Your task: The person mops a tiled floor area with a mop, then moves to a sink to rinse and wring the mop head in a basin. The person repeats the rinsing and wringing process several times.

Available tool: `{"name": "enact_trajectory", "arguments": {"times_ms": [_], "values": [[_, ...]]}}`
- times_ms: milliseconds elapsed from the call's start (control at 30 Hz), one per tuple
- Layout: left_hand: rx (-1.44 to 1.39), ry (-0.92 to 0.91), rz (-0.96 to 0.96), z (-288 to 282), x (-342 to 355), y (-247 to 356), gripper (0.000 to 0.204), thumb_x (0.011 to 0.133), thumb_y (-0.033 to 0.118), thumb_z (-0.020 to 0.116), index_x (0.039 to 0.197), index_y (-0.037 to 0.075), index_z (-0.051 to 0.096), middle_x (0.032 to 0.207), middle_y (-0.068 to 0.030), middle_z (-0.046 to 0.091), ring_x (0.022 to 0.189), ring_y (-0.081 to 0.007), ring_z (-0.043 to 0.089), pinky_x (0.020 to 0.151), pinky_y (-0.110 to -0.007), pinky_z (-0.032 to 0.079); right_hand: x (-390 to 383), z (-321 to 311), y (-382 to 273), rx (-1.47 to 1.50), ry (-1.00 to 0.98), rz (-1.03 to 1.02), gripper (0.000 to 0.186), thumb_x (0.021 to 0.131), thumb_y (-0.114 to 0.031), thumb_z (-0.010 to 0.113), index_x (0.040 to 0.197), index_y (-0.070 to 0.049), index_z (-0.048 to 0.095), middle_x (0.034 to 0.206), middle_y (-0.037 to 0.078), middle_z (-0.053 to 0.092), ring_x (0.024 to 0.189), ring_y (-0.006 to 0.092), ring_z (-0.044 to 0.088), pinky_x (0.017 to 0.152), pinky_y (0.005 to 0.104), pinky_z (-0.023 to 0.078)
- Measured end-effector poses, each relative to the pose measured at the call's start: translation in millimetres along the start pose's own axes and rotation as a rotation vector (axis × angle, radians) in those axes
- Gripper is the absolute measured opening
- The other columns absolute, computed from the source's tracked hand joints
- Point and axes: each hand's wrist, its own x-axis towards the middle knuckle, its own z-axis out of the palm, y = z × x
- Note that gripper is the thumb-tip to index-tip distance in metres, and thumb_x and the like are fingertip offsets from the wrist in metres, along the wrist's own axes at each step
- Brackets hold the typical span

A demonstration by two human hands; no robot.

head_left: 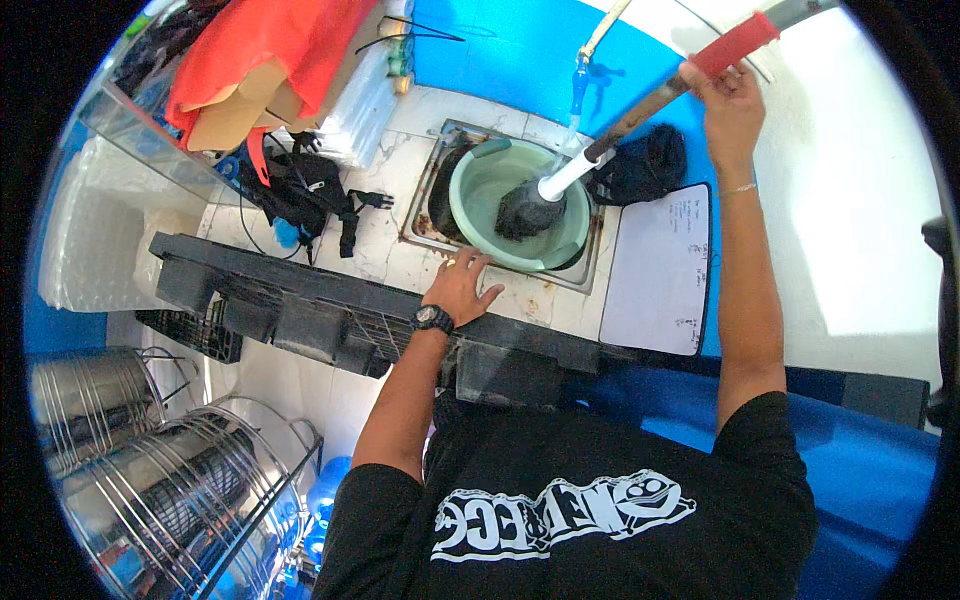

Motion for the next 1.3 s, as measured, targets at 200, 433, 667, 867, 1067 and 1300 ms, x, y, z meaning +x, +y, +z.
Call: {"name": "enact_trajectory", "arguments": {"times_ms": [200,433,667,867,1067,1300], "values": [[-0.005,-0.028,-0.03,-1,1,1,0.056,0.092,0.042,0.072,0.135,0.01,0.058,0.142,-0.0209,0.054,0.13,-0.0414,0.054,0.11,-0.053,0.045,4,-4,6,-0.452,-0.027,0.127,0.044,0.084,-0.013,0.087,0.117,0.001,0.061,0.112,0.013,0.073,0.108,0.0189,0.069,0.102,0.0348,0.053],[-0.009,0.007,-0.004,0,0,-1,0.056,0.092,0.042,0.072,0.135,0.009,0.058,0.141,-0.0225,0.054,0.13,-0.0417,0.054,0.109,-0.053,0.045,-50,10,48,0.38,-0.292,0.297,0.048,0.094,0.001,0.07,0.136,0.002,0.045,0.124,0.018,0.069,0.12,0.0274,0.067,0.103,0.0382,0.054],[0.017,-0.032,-0.012,0,2,0,0.058,0.092,0.045,0.071,0.136,0.01,0.057,0.143,-0.0209,0.052,0.132,-0.0396,0.053,0.11,-0.055,0.044,-11,-6,5,0.033,-0.208,0.035,0.05,0.092,-0.006,0.076,0.133,0.003,0.05,0.121,0.016,0.071,0.109,0.0229,0.071,0.097,0.0347,0.056],[0.006,-0.015,-0.004,1,1,1,0.055,0.092,0.042,0.073,0.134,0.01,0.058,0.142,-0.0221,0.053,0.13,-0.0413,0.054,0.109,-0.053,0.046,8,-12,-16,-0.288,0.078,-0.038,0.047,0.09,-0.013,0.083,0.124,0.006,0.057,0.11,0.013,0.075,0.098,0.0195,0.072,0.087,0.0296,0.059],[-0.009,-0.034,-0.024,-1,0,0,0.058,0.092,0.045,0.071,0.136,0.01,0.058,0.142,-0.021,0.053,0.131,-0.0401,0.054,0.11,-0.054,0.045,-49,23,34,0.126,-0.248,0.286,0.045,0.092,-0.006,0.077,0.13,0.002,0.054,0.114,0.012,0.074,0.109,0.0226,0.071,0.103,0.0366,0.053],[0.012,-0.049,-0.03,-2,1,2,0.06,0.093,0.046,0.07,0.139,0.011,0.057,0.144,-0.0196,0.052,0.134,-0.0377,0.052,0.112,-0.055,0.042,-33,7,21,0.097,-0.244,0.048,0.041,0.092,-0.01,0.079,0.126,0.001,0.057,0.109,0.011,0.075,0.108,0.021,0.071,0.102,0.0349,0.053]]}}
